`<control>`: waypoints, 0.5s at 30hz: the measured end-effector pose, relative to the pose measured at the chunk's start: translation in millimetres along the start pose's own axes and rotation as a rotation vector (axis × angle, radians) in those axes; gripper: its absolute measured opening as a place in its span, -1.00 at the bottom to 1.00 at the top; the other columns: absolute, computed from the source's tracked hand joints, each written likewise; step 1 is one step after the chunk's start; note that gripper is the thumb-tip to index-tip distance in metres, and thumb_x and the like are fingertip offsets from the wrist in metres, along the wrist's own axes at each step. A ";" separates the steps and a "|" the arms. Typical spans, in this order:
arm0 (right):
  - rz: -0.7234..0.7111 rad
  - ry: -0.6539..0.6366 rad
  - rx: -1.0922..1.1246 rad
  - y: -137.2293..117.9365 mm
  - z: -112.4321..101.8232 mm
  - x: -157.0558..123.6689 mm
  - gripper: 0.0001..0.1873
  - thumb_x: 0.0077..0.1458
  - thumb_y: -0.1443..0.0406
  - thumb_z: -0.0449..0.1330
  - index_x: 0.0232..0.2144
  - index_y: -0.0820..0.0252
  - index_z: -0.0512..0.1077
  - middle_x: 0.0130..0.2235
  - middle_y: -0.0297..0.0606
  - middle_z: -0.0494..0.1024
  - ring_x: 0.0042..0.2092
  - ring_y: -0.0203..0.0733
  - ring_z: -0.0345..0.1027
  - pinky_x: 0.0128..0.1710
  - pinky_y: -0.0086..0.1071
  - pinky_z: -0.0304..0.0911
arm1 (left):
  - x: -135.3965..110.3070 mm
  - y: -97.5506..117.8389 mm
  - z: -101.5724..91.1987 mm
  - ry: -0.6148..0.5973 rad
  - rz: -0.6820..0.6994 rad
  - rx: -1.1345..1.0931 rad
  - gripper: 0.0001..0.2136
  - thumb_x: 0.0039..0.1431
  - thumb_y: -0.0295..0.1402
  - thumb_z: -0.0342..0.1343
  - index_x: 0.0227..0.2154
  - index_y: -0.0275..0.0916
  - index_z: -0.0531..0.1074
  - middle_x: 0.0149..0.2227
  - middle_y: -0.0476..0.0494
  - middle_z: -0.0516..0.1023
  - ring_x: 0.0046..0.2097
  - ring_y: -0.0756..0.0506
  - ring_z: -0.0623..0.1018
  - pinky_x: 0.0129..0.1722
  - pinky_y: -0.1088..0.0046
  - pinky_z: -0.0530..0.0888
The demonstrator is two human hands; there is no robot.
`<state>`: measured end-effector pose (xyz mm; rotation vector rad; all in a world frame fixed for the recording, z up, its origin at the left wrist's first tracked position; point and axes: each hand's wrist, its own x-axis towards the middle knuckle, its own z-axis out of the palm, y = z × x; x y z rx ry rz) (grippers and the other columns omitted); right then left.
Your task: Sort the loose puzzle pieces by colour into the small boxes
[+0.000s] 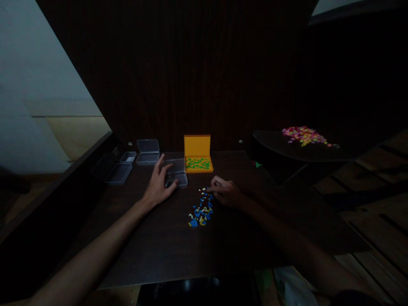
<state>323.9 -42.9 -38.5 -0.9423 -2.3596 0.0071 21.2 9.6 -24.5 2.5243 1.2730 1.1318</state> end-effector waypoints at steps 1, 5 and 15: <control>0.005 0.005 0.005 -0.2 0.3 -0.4 -0.72 0.09 0.46 0.08 -0.24 0.16 0.55 -0.25 -0.25 0.41 -0.40 -0.36 0.25 -0.44 -0.48 0.14 | -0.3 1.5 0.0 -0.005 0.005 -0.002 -0.52 0.18 -0.20 0.13 0.13 -0.20 0.21 0.39 -0.35 -0.13 0.32 -0.38 0.19 0.21 -0.09 0.31; -0.024 -0.033 0.017 -2.1 -1.4 -1.3 -0.66 0.12 0.46 0.08 -0.14 0.10 0.54 -0.22 -0.25 0.40 -0.35 -0.35 0.27 -0.42 -0.49 0.15 | -1.2 7.4 -0.4 -0.033 0.030 -0.016 -0.53 0.18 -0.22 0.12 0.12 -0.22 0.23 0.38 -0.35 -0.12 0.31 -0.35 0.21 0.22 -0.04 0.30; 0.051 -0.125 -0.078 -5.6 -0.4 -1.0 -0.61 0.13 0.43 0.09 -0.03 0.07 0.50 -0.18 -0.25 0.44 -0.32 -0.33 0.32 -0.41 -0.49 0.13 | -1.8 9.1 -0.9 -0.071 0.073 -0.032 -0.55 0.20 -0.22 0.12 0.11 -0.23 0.24 0.39 -0.36 -0.14 0.31 -0.36 0.20 0.22 -0.04 0.30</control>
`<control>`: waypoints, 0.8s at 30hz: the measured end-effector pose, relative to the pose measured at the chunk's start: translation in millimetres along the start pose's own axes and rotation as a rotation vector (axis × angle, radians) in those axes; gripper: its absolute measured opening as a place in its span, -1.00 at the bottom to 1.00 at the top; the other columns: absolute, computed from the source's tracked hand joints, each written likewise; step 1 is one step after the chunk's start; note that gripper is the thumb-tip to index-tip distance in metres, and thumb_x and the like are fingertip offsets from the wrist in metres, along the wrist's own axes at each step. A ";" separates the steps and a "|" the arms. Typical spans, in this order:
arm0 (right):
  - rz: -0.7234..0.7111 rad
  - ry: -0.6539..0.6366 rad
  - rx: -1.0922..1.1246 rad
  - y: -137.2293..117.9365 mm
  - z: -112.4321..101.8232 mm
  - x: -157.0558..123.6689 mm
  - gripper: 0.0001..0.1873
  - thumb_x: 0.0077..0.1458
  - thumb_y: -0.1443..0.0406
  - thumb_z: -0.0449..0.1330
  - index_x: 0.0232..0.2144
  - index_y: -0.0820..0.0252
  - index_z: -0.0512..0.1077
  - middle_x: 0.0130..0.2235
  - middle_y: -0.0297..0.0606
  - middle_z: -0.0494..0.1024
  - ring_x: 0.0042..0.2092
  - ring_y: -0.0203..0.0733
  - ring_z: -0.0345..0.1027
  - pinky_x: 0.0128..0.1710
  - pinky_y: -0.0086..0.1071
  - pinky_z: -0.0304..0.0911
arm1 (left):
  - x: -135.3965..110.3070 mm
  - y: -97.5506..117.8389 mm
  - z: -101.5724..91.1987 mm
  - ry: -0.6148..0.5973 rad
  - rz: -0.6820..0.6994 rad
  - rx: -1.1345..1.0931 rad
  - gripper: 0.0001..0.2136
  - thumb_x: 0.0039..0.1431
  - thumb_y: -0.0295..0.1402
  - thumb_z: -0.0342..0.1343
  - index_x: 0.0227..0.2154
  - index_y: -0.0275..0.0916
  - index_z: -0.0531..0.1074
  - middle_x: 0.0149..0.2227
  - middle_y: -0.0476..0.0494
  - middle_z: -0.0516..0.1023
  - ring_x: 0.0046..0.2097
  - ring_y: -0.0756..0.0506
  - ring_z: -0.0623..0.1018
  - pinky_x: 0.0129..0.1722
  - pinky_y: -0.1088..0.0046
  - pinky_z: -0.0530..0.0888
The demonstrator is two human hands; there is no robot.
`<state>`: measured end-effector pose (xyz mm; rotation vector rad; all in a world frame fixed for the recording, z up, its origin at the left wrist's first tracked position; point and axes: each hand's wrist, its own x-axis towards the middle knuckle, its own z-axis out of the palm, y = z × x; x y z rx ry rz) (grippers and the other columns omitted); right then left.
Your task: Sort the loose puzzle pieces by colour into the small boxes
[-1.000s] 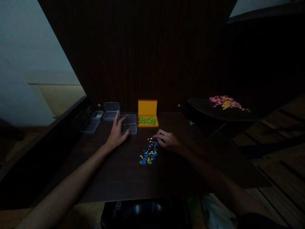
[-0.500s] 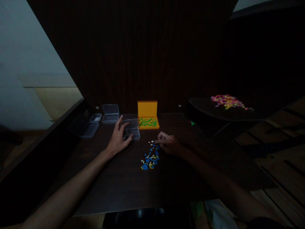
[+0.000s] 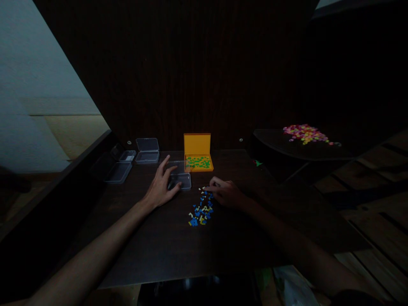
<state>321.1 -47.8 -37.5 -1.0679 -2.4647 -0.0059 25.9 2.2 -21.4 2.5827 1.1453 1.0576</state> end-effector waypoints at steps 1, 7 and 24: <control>0.020 -0.009 -0.011 -0.7 0.3 0.1 -0.61 0.13 0.43 0.09 -0.03 0.06 0.50 -0.18 -0.25 0.45 -0.31 -0.32 0.33 -0.41 -0.48 0.14 | -0.2 0.2 -0.2 -0.008 0.001 -0.003 -0.55 0.20 -0.22 0.12 0.12 -0.23 0.24 0.39 -0.36 -0.14 0.31 -0.37 0.20 0.21 -0.05 0.31; 0.056 -0.002 -0.012 -2.8 -0.9 0.6 -0.59 0.16 0.42 0.06 0.04 0.08 0.43 -0.14 -0.23 0.45 -0.26 -0.28 0.36 -0.40 -0.47 0.14 | -1.0 1.9 -0.9 -0.033 0.035 -0.010 -0.52 0.20 -0.20 0.14 0.13 -0.21 0.22 0.38 -0.36 -0.12 0.30 -0.37 0.22 0.18 -0.04 0.35; 0.030 -0.013 -0.029 -5.9 -3.4 0.6 -0.77 0.22 0.31 0.09 -0.12 0.12 0.50 -0.21 -0.24 0.45 -0.32 -0.33 0.32 -0.43 -0.48 0.05 | 2.0 0.6 -10.0 -0.112 0.035 -0.124 -0.46 0.14 -0.11 0.20 0.12 -0.20 0.24 0.38 -0.37 -0.15 0.37 -0.40 0.04 0.23 -0.13 0.24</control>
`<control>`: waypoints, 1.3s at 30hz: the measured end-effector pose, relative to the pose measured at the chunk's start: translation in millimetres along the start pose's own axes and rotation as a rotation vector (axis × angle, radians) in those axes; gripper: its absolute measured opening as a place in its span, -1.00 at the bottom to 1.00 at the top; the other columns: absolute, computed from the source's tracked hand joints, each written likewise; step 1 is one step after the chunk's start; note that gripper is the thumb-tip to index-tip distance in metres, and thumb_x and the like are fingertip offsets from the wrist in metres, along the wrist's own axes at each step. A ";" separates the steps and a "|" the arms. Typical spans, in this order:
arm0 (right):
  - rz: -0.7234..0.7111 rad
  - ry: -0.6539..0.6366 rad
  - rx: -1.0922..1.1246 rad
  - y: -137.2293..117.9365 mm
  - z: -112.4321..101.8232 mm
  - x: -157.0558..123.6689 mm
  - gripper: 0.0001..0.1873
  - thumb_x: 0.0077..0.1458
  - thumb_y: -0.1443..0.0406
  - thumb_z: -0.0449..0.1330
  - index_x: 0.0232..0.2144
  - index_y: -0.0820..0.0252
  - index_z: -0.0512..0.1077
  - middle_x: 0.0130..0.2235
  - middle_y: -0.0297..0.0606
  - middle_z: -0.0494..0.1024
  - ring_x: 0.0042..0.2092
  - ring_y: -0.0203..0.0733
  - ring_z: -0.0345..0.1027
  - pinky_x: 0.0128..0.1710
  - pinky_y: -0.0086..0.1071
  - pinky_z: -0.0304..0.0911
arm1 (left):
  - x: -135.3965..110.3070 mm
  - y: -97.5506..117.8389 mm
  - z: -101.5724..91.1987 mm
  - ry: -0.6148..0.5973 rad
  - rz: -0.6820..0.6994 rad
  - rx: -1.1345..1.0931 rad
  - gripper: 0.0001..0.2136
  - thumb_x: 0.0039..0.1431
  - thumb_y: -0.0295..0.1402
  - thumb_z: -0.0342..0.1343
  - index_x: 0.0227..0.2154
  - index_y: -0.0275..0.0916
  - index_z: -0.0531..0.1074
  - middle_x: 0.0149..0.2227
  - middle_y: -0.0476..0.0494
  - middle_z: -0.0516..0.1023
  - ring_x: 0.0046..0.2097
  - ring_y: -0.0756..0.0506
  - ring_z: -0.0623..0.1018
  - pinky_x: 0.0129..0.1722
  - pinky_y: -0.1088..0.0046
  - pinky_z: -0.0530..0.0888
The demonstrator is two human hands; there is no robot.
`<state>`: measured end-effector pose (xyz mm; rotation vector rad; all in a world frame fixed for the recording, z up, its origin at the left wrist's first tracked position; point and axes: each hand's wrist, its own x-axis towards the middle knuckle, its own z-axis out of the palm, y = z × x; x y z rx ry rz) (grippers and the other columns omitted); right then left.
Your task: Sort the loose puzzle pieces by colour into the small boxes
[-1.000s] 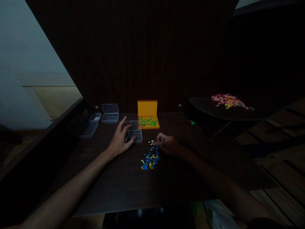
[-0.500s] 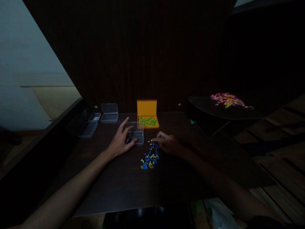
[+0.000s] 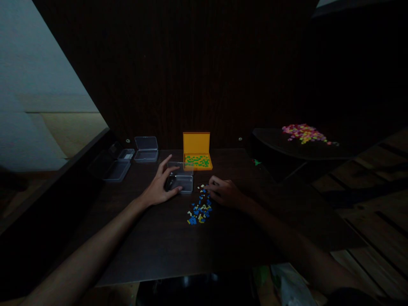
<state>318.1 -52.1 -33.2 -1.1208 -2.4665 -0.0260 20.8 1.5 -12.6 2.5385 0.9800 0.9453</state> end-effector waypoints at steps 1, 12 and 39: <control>0.004 0.008 0.001 -0.4 0.0 -0.1 -0.76 0.23 0.30 0.09 -0.11 0.12 0.49 -0.21 -0.25 0.45 -0.32 -0.33 0.33 -0.43 -0.48 0.05 | 0.3 0.3 -0.7 -0.007 -0.014 -0.011 -0.46 0.12 -0.10 0.21 0.11 -0.20 0.26 0.38 -0.37 -0.15 0.37 -0.41 0.05 0.23 -0.12 0.24; 0.011 -0.029 0.026 -6.4 -4.9 2.7 -0.74 0.26 0.20 0.07 -0.09 0.09 0.49 -0.20 -0.27 0.45 -0.32 -0.32 0.34 -0.42 -0.46 0.07 | 4.1 -7.0 0.1 -0.087 -0.101 -0.153 -0.50 0.06 -0.07 0.25 0.02 -0.15 0.34 0.13 -0.23 0.35 0.19 -0.29 0.38 0.18 0.07 0.36; 0.012 0.043 0.075 -2.7 -2.5 3.9 -0.77 0.27 0.25 0.06 -0.33 0.18 0.47 -0.29 -0.25 0.46 -0.37 -0.33 0.30 -0.40 -0.45 0.10 | 3.7 -7.5 -4.6 -0.191 -0.154 -0.282 -0.39 -0.09 -0.13 0.37 0.04 -0.17 0.35 0.05 -0.20 0.48 0.07 -0.23 0.49 0.10 0.10 0.42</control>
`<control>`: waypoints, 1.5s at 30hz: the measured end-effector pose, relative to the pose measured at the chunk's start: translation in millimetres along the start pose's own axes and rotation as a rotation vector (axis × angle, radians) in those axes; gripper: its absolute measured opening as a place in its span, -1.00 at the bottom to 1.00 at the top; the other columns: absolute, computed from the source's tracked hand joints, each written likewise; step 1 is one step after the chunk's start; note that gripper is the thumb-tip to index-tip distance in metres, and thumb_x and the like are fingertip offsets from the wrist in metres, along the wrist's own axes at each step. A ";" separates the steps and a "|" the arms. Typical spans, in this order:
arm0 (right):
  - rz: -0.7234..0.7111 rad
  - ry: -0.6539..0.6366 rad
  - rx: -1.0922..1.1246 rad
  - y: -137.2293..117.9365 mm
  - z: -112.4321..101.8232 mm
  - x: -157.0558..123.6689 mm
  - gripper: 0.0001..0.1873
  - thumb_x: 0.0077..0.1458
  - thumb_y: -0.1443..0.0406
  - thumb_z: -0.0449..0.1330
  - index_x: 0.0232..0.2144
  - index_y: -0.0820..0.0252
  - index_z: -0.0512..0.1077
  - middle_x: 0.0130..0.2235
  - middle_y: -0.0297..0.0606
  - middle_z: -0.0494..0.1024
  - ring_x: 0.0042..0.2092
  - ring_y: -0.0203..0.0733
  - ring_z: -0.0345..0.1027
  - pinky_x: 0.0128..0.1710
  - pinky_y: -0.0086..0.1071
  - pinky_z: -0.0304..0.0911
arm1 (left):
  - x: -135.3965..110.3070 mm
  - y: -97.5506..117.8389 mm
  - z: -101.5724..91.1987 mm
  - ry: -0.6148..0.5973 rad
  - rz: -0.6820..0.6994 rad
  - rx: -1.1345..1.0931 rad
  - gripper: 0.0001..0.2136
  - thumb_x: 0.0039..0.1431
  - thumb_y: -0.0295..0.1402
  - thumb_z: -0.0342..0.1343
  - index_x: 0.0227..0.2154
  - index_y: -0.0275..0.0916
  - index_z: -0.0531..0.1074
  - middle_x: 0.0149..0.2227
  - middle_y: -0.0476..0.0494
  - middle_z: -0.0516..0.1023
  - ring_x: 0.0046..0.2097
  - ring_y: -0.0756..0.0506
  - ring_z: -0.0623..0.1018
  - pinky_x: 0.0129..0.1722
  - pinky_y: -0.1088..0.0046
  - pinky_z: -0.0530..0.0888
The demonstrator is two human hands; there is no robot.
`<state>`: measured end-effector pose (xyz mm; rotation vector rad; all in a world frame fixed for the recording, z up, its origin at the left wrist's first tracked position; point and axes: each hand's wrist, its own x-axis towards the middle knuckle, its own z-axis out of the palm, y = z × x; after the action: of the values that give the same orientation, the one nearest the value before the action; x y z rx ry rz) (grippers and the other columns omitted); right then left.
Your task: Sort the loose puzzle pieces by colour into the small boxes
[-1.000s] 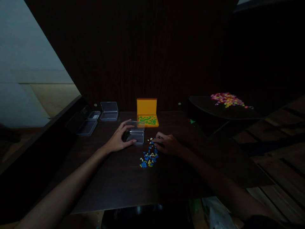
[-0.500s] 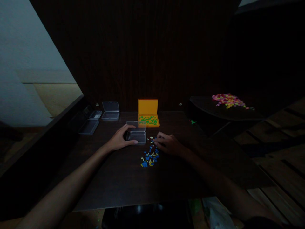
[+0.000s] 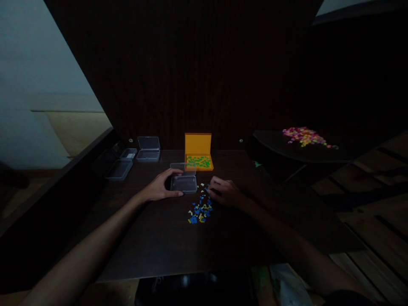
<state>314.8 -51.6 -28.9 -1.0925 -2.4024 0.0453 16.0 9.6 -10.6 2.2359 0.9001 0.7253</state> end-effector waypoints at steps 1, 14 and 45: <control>0.000 0.007 0.000 0.1 0.1 0.1 -0.77 0.28 0.25 0.05 -0.33 0.18 0.47 -0.29 -0.25 0.46 -0.37 -0.33 0.30 -0.40 -0.45 0.11 | 0.1 0.3 0.2 0.003 -0.002 -0.004 -0.39 -0.09 -0.13 0.37 0.04 -0.18 0.35 0.05 -0.21 0.48 0.07 -0.23 0.49 0.10 0.10 0.43; 0.122 0.110 0.102 5.3 3.8 1.0 -0.83 0.20 0.33 0.12 -0.22 0.15 0.51 -0.26 -0.23 0.49 -0.28 -0.26 0.40 -0.29 -0.41 0.27 | 0.4 -7.1 4.6 0.195 -0.064 -0.134 -0.36 -0.07 -0.13 0.35 0.07 -0.20 0.30 0.07 -0.24 0.44 0.08 -0.24 0.48 0.10 0.09 0.42; 0.002 0.184 0.141 -7.7 10.5 17.6 -0.76 0.24 0.32 0.10 -0.16 0.11 0.56 -0.12 -0.14 0.52 -0.06 -0.06 0.26 -0.06 -0.10 0.29 | 4.0 -6.6 13.9 0.352 -0.035 -0.003 -0.33 0.01 -0.15 0.29 0.16 -0.17 0.18 0.17 -0.29 0.32 0.09 -0.25 0.46 0.02 0.12 0.49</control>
<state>294.8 -42.4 -28.9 -0.9904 -2.1994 0.1084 25.2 11.8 -23.4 2.1194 1.0981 1.1261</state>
